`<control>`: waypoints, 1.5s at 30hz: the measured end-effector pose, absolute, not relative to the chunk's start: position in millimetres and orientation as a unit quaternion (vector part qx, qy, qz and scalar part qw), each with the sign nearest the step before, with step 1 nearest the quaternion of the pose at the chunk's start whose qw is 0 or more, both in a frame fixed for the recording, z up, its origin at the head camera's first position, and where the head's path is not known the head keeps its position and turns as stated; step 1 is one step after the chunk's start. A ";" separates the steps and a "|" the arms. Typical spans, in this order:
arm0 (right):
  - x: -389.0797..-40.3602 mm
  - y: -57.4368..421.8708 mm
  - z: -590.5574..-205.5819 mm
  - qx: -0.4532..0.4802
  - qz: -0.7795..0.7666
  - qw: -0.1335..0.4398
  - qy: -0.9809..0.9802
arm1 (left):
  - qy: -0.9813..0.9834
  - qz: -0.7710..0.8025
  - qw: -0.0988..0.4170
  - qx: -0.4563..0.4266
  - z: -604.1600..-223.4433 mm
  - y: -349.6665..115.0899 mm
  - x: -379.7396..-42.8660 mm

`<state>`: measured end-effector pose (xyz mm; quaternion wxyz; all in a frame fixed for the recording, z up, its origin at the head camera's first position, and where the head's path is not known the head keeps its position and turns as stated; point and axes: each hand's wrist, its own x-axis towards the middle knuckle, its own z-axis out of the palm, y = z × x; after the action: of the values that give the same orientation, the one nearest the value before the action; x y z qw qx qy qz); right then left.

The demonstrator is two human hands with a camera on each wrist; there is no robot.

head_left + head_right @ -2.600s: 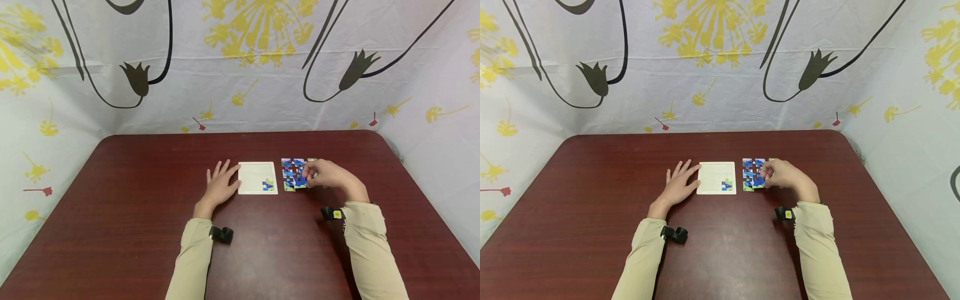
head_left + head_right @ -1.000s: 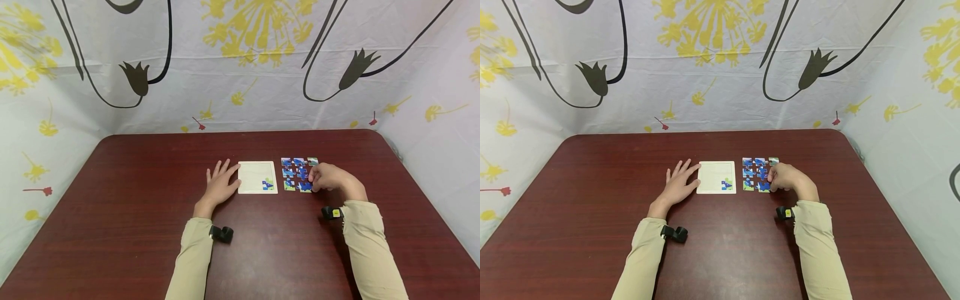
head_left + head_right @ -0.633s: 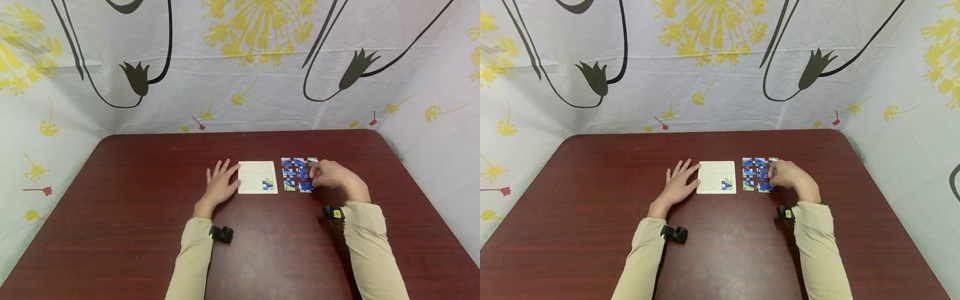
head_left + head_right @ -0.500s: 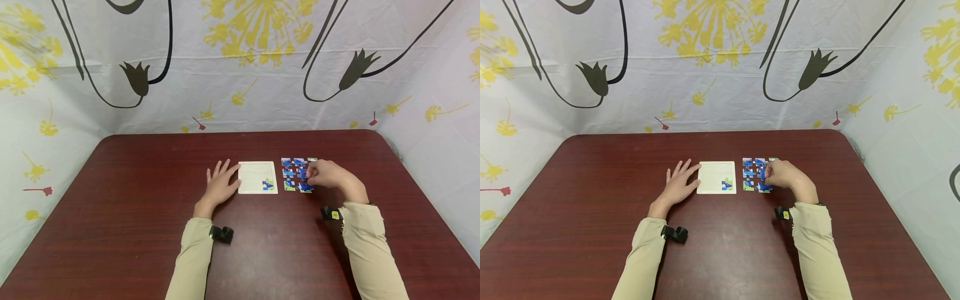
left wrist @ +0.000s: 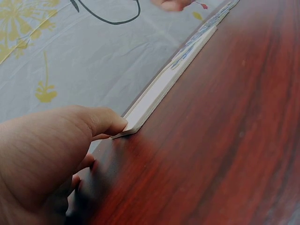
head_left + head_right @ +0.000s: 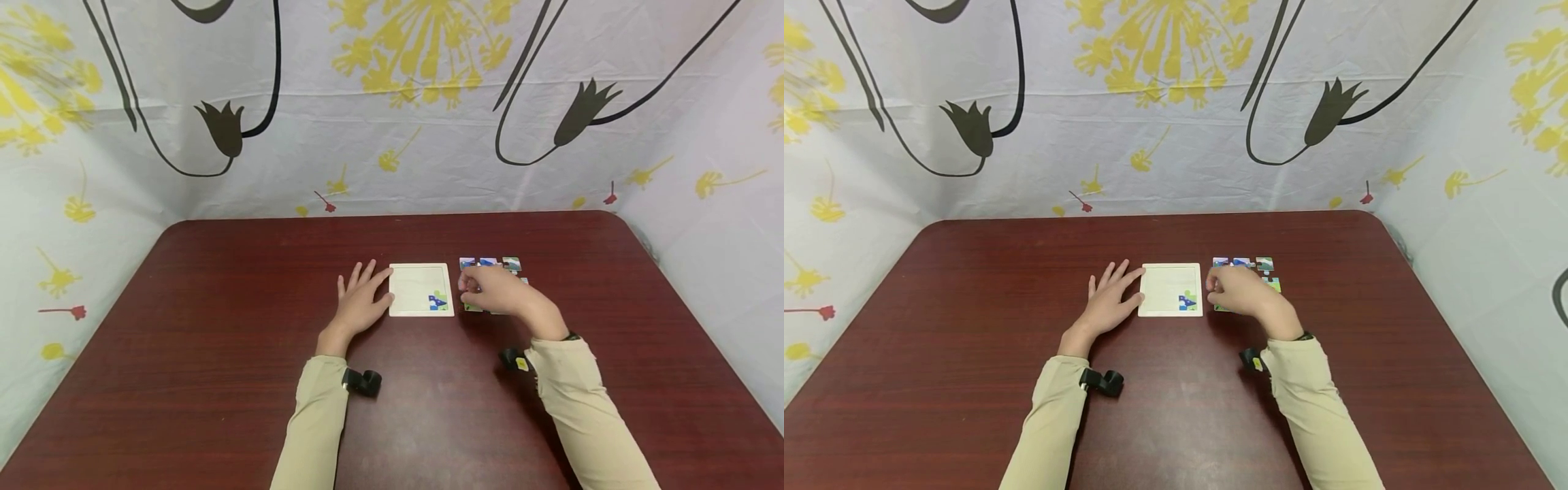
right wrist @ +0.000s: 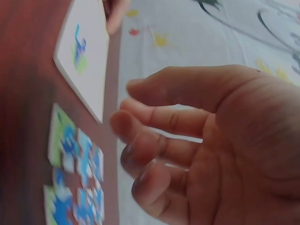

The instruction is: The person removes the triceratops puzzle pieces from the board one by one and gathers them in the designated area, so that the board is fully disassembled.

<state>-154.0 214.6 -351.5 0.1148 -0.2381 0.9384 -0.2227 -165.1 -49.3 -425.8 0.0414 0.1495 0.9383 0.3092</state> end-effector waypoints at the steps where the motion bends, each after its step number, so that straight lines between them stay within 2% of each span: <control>1: -154.1 209.7 -354.1 -0.247 -0.225 0.113 0.936 | 0.939 0.308 0.042 0.149 -426.1 -49.5 -165.1; 12: -152.8 181.7 -373.8 -0.274 -0.221 0.140 0.926 | 0.940 0.306 0.039 0.149 -426.5 -49.3 -165.5; 45: -150.9 178.5 -379.9 -0.254 -0.215 0.119 0.935 | 0.939 0.307 0.036 0.149 -427.7 -49.2 -165.6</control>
<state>-150.9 178.5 -379.9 0.1186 -0.2543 0.9355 -0.2149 -165.6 -49.2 -427.7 0.0363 0.1494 0.9392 0.3071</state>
